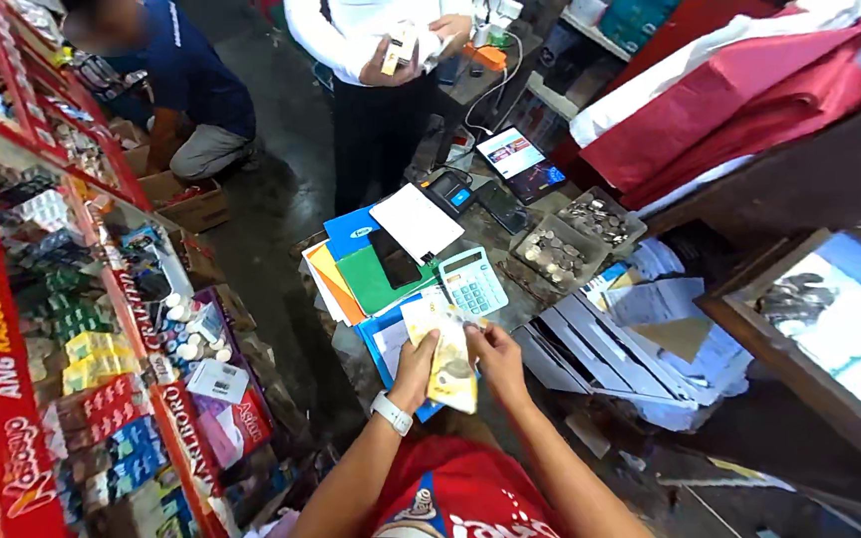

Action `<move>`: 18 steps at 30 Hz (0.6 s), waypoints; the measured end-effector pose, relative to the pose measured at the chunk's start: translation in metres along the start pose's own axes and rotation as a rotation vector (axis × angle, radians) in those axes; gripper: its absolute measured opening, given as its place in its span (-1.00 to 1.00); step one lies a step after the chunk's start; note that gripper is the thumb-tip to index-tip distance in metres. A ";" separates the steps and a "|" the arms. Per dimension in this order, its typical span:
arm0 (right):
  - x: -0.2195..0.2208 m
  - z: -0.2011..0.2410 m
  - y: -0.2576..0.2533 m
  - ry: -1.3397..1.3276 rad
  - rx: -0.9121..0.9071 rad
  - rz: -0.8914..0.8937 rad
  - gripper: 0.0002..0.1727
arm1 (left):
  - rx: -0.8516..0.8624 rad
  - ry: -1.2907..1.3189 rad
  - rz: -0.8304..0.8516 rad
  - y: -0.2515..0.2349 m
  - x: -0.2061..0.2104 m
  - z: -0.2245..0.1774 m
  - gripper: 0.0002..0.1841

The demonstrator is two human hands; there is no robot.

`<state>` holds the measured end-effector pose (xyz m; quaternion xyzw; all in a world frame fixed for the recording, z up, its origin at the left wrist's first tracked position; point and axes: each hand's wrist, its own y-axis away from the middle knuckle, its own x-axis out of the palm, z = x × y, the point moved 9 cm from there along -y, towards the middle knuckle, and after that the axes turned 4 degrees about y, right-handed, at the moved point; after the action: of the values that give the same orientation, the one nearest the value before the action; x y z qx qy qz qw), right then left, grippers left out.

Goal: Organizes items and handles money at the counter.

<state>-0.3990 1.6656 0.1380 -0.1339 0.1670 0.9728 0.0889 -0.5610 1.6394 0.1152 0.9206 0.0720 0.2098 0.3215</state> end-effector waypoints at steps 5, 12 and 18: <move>-0.031 0.012 0.006 -0.140 0.070 0.058 -0.77 | 0.036 -0.076 0.029 -0.004 0.035 0.008 -0.62; -0.100 -0.007 -0.012 -0.117 -0.005 -0.072 -0.66 | -0.059 -0.050 0.214 0.010 0.117 0.018 -0.41; -0.276 0.053 -0.011 0.158 -0.231 -0.379 -0.35 | -0.214 -0.036 0.516 0.033 0.234 0.078 -0.61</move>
<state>-0.1470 1.6588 0.2636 -0.2478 0.0328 0.9378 0.2408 -0.3163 1.6321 0.1600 0.8729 -0.1932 0.2747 0.3540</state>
